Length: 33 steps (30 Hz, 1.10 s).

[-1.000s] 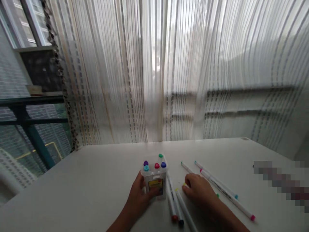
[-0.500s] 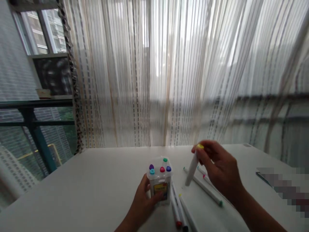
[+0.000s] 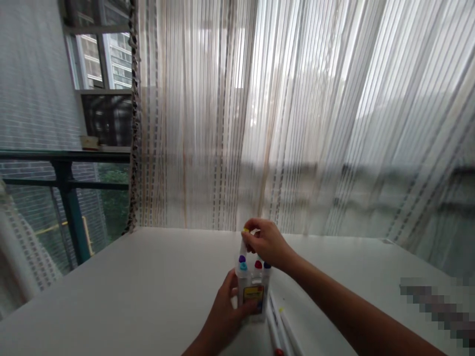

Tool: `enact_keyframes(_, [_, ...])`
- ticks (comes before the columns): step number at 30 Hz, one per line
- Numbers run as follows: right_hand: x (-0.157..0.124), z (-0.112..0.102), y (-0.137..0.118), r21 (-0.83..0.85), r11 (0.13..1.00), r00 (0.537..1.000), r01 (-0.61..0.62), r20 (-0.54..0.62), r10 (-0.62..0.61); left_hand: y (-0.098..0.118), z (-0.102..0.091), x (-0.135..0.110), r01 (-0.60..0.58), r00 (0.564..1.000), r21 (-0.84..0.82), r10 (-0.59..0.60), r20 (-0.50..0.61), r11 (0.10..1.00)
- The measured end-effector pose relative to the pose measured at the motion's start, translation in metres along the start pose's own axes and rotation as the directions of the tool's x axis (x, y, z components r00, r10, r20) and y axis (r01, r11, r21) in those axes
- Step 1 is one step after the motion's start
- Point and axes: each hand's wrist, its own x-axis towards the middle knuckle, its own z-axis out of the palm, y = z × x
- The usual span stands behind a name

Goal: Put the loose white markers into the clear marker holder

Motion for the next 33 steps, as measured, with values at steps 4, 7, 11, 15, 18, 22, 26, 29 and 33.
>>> enact_keyframes(4, [-0.011, 0.008, -0.004, -0.206, 0.978, 0.993, 0.016, 0.120, 0.009, 0.003, 0.000, 0.000, -0.051, 0.998, 0.064, 0.052, -0.018, 0.997])
enact_keyframes(7, [-0.014, 0.009, -0.008, -0.323, 0.943, 0.984, 0.079, 0.178, -0.021, 0.003, -0.001, 0.000, -0.041, 0.999, 0.066, 0.042, -0.014, 0.997])
enact_keyframes(11, [-0.016, 0.008, -0.009, -0.346, 0.930, 0.975, 0.124, 0.217, -0.049, 0.001, -0.002, 0.000, -0.045, 0.999, 0.037, 0.046, -0.012, 0.998])
enact_keyframes(15, [-0.020, -0.001, -0.011, -0.351, 0.930, 0.986, 0.111, 0.153, -0.061, 0.003, -0.002, -0.001, -0.070, 0.997, 0.033, 0.070, -0.014, 0.997])
enact_keyframes(18, [-0.024, -0.016, -0.010, -0.385, 0.920, 0.996, 0.065, 0.078, -0.038, 0.004, 0.000, -0.002, -0.047, 0.999, 0.017, 0.047, -0.023, 0.999])
enact_keyframes(22, [-0.033, -0.037, 0.006, -0.502, 0.865, 0.999, -0.015, 0.035, 0.038, 0.001, 0.001, -0.002, 0.030, 0.996, -0.061, -0.035, -0.083, 0.998])
enact_keyframes(26, [-0.059, -0.055, 0.045, -0.622, 0.770, 0.984, -0.144, -0.011, 0.175, -0.003, 0.000, 0.001, 0.038, 0.998, -0.065, -0.041, -0.037, 0.997])
enact_keyframes(29, [-0.083, -0.065, 0.077, -0.651, 0.712, 0.953, -0.264, -0.062, 0.296, -0.002, 0.001, 0.002, 0.036, 0.998, -0.055, -0.039, -0.047, 0.998])
enact_keyframes(33, [-0.101, -0.066, 0.106, -0.627, 0.689, 0.920, -0.362, -0.121, 0.374, -0.001, 0.001, 0.004, 0.027, 0.998, -0.004, -0.027, -0.064, 1.000])
